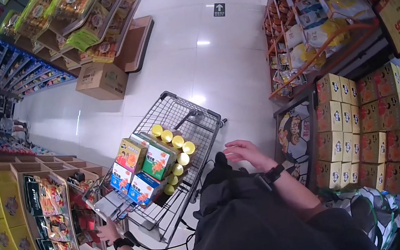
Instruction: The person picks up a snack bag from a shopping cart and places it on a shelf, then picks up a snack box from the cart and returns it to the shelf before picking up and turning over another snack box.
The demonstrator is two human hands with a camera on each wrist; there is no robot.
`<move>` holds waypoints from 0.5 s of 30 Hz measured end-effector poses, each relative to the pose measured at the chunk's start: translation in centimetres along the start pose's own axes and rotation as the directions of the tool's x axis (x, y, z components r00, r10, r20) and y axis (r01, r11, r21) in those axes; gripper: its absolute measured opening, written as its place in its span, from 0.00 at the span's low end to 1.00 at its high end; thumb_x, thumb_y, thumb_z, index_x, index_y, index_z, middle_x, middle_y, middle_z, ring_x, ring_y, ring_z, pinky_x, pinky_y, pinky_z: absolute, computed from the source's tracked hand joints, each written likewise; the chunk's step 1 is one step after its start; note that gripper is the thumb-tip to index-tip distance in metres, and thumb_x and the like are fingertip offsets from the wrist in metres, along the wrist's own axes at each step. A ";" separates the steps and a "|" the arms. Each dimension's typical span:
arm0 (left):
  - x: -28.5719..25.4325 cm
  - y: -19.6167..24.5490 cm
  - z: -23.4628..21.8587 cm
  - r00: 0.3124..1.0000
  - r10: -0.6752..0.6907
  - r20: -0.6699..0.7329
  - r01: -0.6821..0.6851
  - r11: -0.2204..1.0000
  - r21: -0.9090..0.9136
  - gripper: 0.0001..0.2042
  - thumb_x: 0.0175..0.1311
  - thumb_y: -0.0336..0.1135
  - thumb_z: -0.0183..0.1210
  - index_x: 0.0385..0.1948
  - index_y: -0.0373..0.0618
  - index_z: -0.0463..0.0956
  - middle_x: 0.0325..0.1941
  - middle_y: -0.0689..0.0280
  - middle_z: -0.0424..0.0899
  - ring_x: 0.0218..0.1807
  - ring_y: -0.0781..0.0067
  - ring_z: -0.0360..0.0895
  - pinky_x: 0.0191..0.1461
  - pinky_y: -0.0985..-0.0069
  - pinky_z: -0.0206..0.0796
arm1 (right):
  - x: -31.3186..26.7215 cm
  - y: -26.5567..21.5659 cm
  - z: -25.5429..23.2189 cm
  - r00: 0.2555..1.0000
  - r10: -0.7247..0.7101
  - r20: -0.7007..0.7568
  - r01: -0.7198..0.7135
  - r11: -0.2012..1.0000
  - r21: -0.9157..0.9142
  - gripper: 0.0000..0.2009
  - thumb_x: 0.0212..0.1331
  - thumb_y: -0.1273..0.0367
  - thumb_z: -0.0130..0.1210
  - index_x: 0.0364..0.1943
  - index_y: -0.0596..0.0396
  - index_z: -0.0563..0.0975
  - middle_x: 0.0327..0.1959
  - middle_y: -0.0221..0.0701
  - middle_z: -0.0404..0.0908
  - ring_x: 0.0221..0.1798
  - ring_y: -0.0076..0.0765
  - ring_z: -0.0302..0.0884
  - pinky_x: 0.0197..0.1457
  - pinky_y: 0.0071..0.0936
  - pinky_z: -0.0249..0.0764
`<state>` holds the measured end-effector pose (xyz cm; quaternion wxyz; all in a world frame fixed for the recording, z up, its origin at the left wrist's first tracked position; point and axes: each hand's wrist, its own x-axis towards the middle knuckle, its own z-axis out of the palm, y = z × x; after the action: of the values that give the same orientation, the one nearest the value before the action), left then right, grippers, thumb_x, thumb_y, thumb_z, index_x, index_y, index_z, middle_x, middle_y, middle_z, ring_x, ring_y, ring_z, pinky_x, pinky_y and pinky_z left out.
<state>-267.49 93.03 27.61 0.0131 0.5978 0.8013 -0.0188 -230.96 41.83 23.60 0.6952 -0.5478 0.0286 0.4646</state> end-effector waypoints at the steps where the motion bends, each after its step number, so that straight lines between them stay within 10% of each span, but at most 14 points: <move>1: 1.4 -2.0 0.5 0.995 -0.061 0.082 0.067 0.996 -0.064 0.47 0.55 0.67 0.61 0.72 0.48 0.55 0.78 0.50 0.52 0.77 0.40 0.47 0.74 0.44 0.46 | 1.4 0.1 0.7 1.000 0.020 0.014 -0.020 1.000 -0.011 0.19 0.70 0.65 0.53 0.59 0.61 0.73 0.53 0.37 0.82 0.52 0.31 0.82 0.56 0.26 0.77; 2: 3.2 -4.9 1.8 0.979 -0.120 0.166 0.141 0.983 -0.121 0.48 0.56 0.68 0.60 0.72 0.43 0.55 0.78 0.50 0.52 0.77 0.40 0.49 0.75 0.46 0.45 | 2.9 0.0 1.1 0.999 0.045 0.015 -0.045 0.998 -0.047 0.19 0.70 0.65 0.52 0.59 0.61 0.72 0.53 0.37 0.81 0.52 0.31 0.82 0.56 0.26 0.77; 3: 9.4 -10.9 7.9 0.779 0.450 0.436 0.003 0.694 -0.720 0.50 0.57 0.71 0.57 0.71 0.37 0.55 0.73 0.47 0.60 0.72 0.43 0.61 0.72 0.51 0.54 | 4.5 -0.2 1.7 0.997 0.070 0.018 -0.068 0.994 -0.087 0.19 0.70 0.65 0.51 0.60 0.62 0.72 0.53 0.37 0.81 0.52 0.31 0.81 0.56 0.27 0.77; 4: 9.2 -13.1 10.5 0.883 0.166 0.439 0.176 0.749 -0.639 0.51 0.56 0.74 0.55 0.71 0.38 0.55 0.64 0.45 0.69 0.60 0.51 0.73 0.65 0.57 0.64 | 5.9 -0.4 2.3 0.995 0.096 0.033 -0.092 0.990 -0.105 0.19 0.70 0.65 0.51 0.60 0.62 0.72 0.53 0.37 0.81 0.52 0.31 0.81 0.56 0.27 0.77; 6: 4.7 -12.7 7.9 0.664 0.072 0.744 0.569 0.596 -0.566 0.55 0.52 0.80 0.52 0.73 0.43 0.54 0.56 0.47 0.74 0.52 0.56 0.76 0.59 0.58 0.68 | 8.0 -0.4 3.6 0.987 0.149 0.063 -0.139 0.981 -0.136 0.18 0.71 0.65 0.50 0.59 0.62 0.72 0.53 0.37 0.81 0.53 0.31 0.81 0.56 0.27 0.77; 15: -0.2 -8.7 5.7 0.794 0.055 0.606 0.442 0.631 -0.637 0.54 0.52 0.80 0.53 0.69 0.36 0.59 0.47 0.57 0.73 0.44 0.66 0.71 0.47 0.68 0.67 | 11.7 -0.9 8.3 0.949 0.273 0.155 -0.221 0.932 -0.288 0.20 0.68 0.61 0.54 0.57 0.61 0.73 0.51 0.33 0.81 0.52 0.30 0.81 0.55 0.28 0.76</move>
<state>-275.76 90.12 22.02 0.4974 0.4070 0.7542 0.1349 -227.65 55.60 21.14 0.5504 -0.5808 -0.0326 0.5989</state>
